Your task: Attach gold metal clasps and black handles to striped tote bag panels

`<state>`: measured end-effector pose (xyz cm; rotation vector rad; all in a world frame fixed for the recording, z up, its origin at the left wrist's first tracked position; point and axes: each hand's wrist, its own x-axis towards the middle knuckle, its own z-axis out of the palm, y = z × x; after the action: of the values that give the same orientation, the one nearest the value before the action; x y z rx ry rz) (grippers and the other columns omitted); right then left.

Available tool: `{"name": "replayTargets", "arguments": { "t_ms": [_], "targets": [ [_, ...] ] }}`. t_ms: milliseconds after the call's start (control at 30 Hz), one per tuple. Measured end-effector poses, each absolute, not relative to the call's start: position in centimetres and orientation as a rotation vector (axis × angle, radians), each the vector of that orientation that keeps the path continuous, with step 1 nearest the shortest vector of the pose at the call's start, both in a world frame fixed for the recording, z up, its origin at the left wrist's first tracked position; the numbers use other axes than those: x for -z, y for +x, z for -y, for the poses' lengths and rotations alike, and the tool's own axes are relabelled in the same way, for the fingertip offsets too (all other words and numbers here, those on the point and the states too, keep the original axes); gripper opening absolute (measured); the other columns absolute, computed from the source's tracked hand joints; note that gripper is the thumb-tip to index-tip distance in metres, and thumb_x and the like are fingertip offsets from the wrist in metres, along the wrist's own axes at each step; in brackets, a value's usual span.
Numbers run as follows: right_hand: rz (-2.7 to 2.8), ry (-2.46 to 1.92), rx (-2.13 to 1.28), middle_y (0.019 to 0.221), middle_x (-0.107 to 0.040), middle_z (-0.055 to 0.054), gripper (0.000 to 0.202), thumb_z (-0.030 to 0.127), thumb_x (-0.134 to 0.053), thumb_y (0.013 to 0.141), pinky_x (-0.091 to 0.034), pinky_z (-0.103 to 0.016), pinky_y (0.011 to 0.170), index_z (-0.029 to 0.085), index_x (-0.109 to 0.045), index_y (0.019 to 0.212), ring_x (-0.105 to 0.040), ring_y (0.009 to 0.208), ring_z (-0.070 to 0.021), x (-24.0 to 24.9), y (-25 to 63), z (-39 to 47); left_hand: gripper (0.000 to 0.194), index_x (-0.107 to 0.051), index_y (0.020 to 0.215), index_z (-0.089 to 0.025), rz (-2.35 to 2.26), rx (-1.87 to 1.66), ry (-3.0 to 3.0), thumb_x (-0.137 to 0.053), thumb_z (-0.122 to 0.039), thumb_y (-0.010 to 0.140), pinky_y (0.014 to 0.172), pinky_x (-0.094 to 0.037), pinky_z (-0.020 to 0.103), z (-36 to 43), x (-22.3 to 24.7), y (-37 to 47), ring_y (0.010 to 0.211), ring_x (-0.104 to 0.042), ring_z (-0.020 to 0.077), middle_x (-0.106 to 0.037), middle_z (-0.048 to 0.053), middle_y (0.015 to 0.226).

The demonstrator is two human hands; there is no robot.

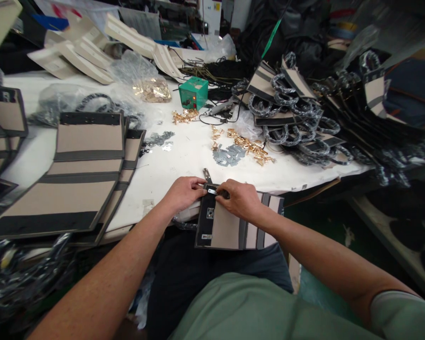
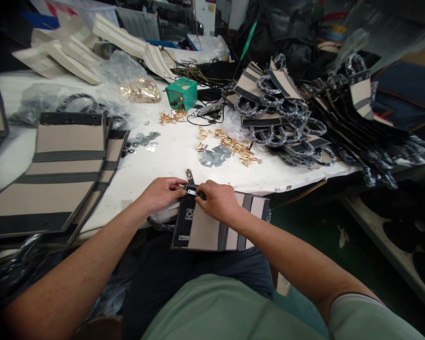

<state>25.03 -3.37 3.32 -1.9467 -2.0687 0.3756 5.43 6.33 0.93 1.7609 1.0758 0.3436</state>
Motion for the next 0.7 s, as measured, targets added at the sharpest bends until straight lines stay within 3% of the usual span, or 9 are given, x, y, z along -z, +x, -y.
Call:
{"name": "replayTargets", "arguments": {
  "t_ms": [133,267,500,700],
  "targets": [
    [2.027,-1.954,-0.377,0.106,-0.074,-0.002,0.025,0.046,-0.068,0.091,-0.044,-0.028,0.078,0.027,-0.075,0.107,-0.068,0.096,-0.0186,-3.4,24.8,3.2,0.049,-0.075,0.118,-0.017,-1.086,-0.345,1.764,-0.070,-0.037,0.074,0.081,-0.055,0.032,-6.3,-0.9,5.4,0.088,-0.074,0.0246,-0.081,0.006,0.092],
    [2.048,-1.922,-0.364,0.110,-0.073,-0.001,0.025,0.041,-0.065,0.094,-0.044,-0.027,0.076,0.031,-0.074,0.116,-0.068,0.097,-0.0180,-3.2,24.4,3.0,0.049,-0.075,0.117,-0.016,-1.058,-0.361,1.734,-0.069,-0.036,0.074,0.079,-0.055,0.031,-6.4,-0.8,5.4,0.088,-0.074,0.0244,-0.080,0.006,0.092],
    [2.108,-1.894,-0.403,0.110,-0.071,-0.002,0.021,0.037,-0.059,0.098,-0.043,-0.026,0.073,0.030,-0.077,0.108,-0.067,0.094,-0.0167,-3.0,24.1,2.9,0.045,-0.076,0.115,-0.019,-1.051,-0.361,1.748,-0.069,-0.037,0.074,0.079,-0.054,0.031,-6.2,-0.8,5.3,0.089,-0.073,0.0238,-0.080,0.004,0.093],
    [2.054,-1.863,-0.470,0.102,-0.073,0.000,0.013,0.034,-0.068,0.093,-0.042,-0.025,0.075,0.029,-0.076,0.101,-0.066,0.094,-0.0162,-2.7,24.4,2.3,0.045,-0.076,0.110,-0.018,-1.059,-0.265,1.792,-0.070,-0.038,0.071,0.070,-0.051,0.030,-6.8,-1.3,5.4,0.080,-0.072,0.0234,-0.079,0.003,0.083]
  ]
}}
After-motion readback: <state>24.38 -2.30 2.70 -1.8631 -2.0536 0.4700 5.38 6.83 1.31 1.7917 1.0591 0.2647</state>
